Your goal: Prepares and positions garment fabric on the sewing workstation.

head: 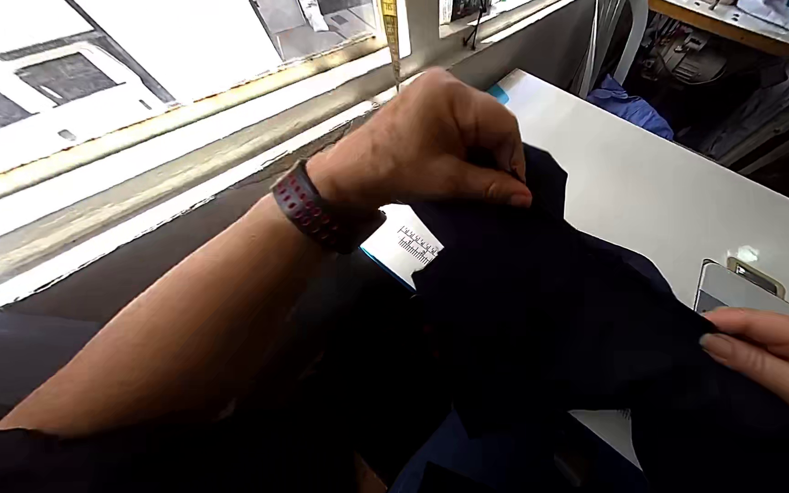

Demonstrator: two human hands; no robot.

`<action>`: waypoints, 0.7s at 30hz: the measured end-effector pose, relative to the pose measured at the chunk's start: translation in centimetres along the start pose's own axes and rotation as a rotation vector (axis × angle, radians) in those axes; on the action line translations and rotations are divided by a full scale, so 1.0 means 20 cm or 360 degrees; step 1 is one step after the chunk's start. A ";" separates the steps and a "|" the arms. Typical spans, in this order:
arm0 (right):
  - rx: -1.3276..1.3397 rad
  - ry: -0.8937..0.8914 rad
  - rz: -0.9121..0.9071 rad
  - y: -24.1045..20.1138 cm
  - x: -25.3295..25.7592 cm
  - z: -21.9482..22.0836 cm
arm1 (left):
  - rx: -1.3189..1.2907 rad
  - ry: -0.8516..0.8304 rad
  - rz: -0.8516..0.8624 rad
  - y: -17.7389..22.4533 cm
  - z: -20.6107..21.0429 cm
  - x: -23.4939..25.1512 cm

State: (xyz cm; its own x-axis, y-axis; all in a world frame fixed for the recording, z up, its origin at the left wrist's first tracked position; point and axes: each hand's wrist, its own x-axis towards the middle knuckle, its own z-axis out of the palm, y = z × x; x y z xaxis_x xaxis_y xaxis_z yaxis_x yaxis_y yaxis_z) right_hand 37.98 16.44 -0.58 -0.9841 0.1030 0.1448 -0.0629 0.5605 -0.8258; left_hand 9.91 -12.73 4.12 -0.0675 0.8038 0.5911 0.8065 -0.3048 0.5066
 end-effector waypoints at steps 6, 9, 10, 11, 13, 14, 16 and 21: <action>-0.0462 0.0250 0.0069 0.12 0.04 0.20 | 0.0327 -0.0181 -0.0403 -0.40 0.30 -0.06; -0.0672 0.0336 -0.0104 0.10 0.04 0.25 | 0.0574 -0.0128 -0.0264 -0.36 0.41 0.02; -0.0704 0.0366 -0.0138 0.09 0.04 0.27 | 0.0563 -0.0092 -0.0168 -0.31 0.47 0.05; -0.0723 0.0395 -0.0165 0.08 0.05 0.28 | 0.0502 -0.0071 -0.0059 -0.24 0.56 0.08; -0.0708 0.0442 -0.0207 0.05 0.04 0.30 | 0.0303 -0.0137 0.0106 -0.11 0.73 0.12; -0.0670 0.0450 -0.0217 0.04 0.03 0.30 | 0.0209 -0.0169 0.0158 -0.07 0.80 0.12; -0.0451 0.0398 -0.0168 0.03 0.02 0.26 | 0.0051 -0.0126 0.0220 -0.05 0.87 0.12; 0.0289 0.0237 0.0209 0.01 0.03 0.18 | -0.0045 0.0035 0.0495 -0.07 0.86 0.10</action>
State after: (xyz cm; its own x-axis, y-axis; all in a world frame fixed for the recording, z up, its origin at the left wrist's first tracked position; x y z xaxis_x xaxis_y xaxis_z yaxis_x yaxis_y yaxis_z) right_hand 36.76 13.62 -2.65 -0.9514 0.2923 0.0973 0.0219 0.3793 -0.9250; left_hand 18.73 -1.92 -6.32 0.1672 0.6585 0.7338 0.7737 -0.5489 0.3163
